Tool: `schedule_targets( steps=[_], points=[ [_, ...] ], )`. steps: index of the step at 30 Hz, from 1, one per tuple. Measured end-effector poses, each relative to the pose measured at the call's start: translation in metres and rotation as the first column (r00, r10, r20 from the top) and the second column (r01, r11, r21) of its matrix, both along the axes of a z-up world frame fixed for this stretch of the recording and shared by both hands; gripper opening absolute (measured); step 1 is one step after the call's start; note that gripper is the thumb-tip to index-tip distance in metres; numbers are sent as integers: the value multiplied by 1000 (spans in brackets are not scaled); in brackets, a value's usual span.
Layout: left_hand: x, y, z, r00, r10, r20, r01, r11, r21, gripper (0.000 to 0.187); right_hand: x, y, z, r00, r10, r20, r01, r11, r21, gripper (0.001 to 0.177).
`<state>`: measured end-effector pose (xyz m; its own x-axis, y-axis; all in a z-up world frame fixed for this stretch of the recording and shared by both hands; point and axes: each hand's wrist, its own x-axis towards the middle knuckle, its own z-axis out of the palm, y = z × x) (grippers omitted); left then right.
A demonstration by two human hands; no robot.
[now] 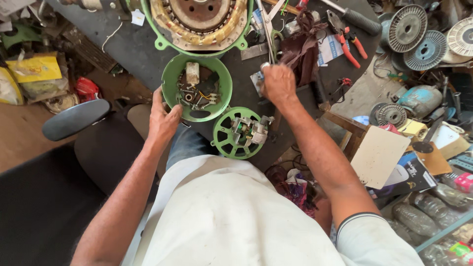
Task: The person disassembles a green electric motor on a workbench, removing screws and separating components. They then use a handheld angle grinder to smooth the motor's central shaft.
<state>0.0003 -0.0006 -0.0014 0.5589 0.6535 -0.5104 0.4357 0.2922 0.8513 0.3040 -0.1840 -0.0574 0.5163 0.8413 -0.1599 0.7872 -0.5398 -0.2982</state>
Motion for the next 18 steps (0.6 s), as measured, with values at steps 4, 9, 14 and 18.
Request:
schedule_targets(
  steps=[4, 9, 14, 18],
  points=[
    [0, -1, 2, 999, -14, 44, 11, 998, 61, 66, -18, 14, 0, 975, -140, -171, 115, 982, -148, 30],
    [-4, -1, -2, 1000, -8, 30, 7, 999, 33, 66, -17, 35, -3, 947, -107, -303, 144, 984, 103, 31],
    [-1, 1, 1, 1000, 11, -23, -10, 1000, 8, 67, -1, 30, 23, 840, -206, -502, 330, 928, 171, 24],
    [-1, -1, 6, 996, 53, -66, -56, 998, -33, 71, -10, 22, 49, 345, -317, -883, 433, 889, -150, 40]
  ],
)
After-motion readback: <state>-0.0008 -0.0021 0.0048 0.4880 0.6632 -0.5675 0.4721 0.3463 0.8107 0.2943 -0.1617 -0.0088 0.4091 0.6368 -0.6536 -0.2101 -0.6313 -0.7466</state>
